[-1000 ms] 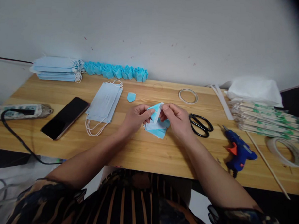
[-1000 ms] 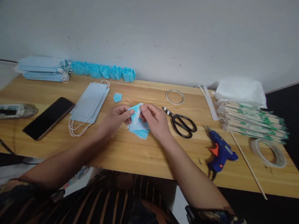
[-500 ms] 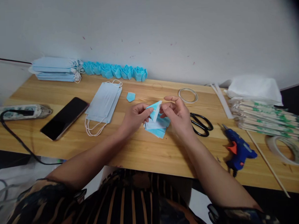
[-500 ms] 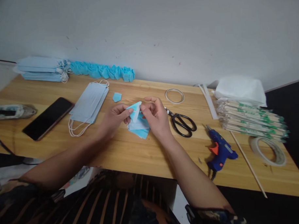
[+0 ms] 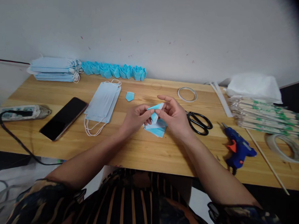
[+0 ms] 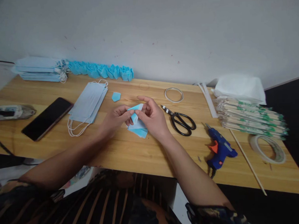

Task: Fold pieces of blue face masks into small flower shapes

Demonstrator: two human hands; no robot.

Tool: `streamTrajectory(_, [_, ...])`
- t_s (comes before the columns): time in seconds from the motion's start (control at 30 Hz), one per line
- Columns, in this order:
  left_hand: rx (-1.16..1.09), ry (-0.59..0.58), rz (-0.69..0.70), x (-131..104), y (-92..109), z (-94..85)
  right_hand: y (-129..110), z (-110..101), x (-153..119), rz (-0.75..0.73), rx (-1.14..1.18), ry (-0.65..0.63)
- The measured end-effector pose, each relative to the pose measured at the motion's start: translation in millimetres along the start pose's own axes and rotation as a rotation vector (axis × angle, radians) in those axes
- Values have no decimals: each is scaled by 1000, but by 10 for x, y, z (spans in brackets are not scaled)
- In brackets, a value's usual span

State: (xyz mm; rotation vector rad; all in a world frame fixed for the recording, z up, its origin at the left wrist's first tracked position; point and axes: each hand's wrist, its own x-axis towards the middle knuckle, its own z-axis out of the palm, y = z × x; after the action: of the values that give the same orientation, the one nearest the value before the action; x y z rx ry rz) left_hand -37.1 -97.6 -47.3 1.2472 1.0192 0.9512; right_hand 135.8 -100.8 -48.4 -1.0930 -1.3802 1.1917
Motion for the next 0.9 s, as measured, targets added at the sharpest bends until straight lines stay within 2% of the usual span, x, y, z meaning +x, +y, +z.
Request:
streamTrajectory(0.27, [-36, 109, 49, 11, 14, -8, -59, -10, -19, 20, -26, 12])
streamTrajectory(0.43, [-61, 157, 59, 14, 27, -10, -67, 22, -56, -158, -290, 170])
streamTrajectory(0.6, [-49, 139, 68, 9, 26, -3, -88, 14, -60, -306, -438, 135])
streamTrajectory(0.9, [53, 93, 80, -23, 7, 21, -54, 7, -25, -169, -357, 116])
